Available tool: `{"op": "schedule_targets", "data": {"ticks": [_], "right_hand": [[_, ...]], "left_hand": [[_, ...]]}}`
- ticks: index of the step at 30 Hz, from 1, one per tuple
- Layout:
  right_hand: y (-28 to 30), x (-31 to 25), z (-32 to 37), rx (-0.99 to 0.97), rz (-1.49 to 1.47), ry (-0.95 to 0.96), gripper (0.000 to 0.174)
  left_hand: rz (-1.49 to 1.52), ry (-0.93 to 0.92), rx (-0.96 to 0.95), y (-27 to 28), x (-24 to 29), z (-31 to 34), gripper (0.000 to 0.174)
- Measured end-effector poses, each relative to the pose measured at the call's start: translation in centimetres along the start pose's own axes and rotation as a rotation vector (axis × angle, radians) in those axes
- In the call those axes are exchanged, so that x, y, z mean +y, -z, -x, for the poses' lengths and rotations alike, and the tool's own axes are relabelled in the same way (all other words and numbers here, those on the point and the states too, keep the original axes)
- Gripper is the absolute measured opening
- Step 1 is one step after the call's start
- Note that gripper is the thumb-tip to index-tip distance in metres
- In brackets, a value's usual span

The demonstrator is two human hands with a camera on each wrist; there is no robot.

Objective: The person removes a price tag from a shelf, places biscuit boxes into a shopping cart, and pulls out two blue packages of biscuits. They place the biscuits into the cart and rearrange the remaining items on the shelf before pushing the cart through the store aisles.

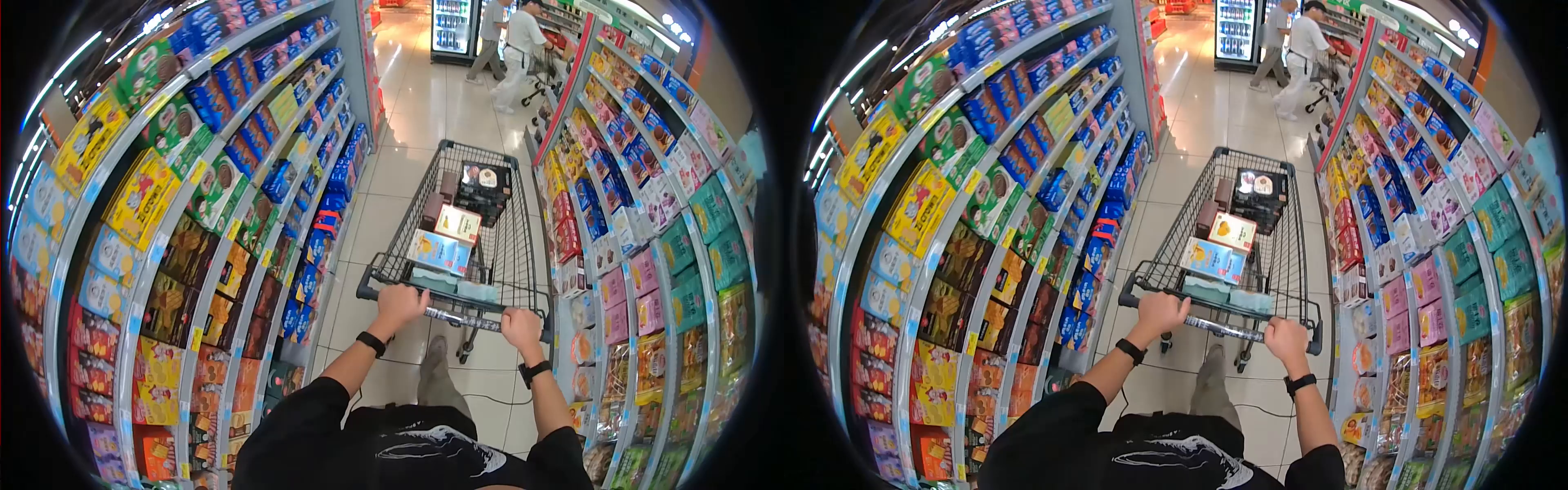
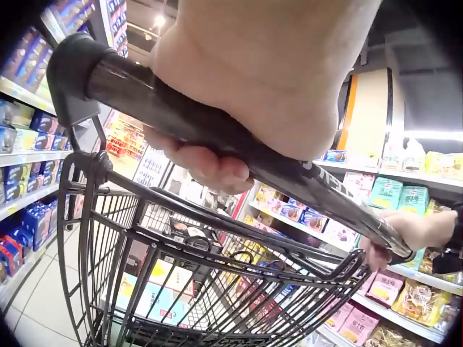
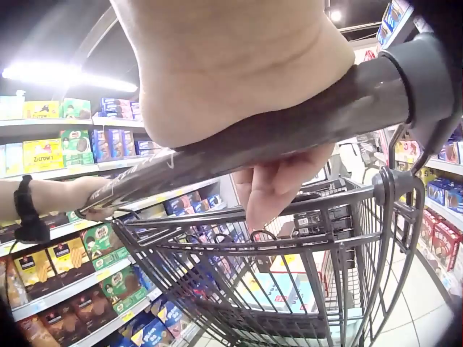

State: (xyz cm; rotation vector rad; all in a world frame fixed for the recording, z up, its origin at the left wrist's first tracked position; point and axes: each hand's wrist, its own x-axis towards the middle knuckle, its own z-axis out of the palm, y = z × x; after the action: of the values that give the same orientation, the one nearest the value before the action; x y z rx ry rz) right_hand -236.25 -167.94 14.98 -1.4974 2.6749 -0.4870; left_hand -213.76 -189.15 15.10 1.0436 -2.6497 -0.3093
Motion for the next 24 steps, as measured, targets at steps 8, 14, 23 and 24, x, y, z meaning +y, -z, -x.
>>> {"op": "schedule_targets", "data": {"ticks": [8,14,23,24], "right_hand": [[-1.1,2.1,-11.9,-0.024,-0.029,0.008,0.021],[-1.7,3.6,-21.4,-0.111,-0.043,-0.012,0.025],[-2.8,5.3,-34.8,-0.153,0.012,-0.005,0.028],[-3.0,5.4,-36.3,-0.146,0.013,-0.001,0.028]], "left_hand": [[-0.088,-0.002,-0.027,-2.1,-1.6,-12.4,0.048],[-0.071,-0.02,0.069,-3.9,-2.9,-20.9,0.05],[-0.053,0.022,0.061,-5.9,-5.2,-33.3,0.049],[-0.044,0.03,0.051,-6.2,-5.6,-34.8,0.049]]}}
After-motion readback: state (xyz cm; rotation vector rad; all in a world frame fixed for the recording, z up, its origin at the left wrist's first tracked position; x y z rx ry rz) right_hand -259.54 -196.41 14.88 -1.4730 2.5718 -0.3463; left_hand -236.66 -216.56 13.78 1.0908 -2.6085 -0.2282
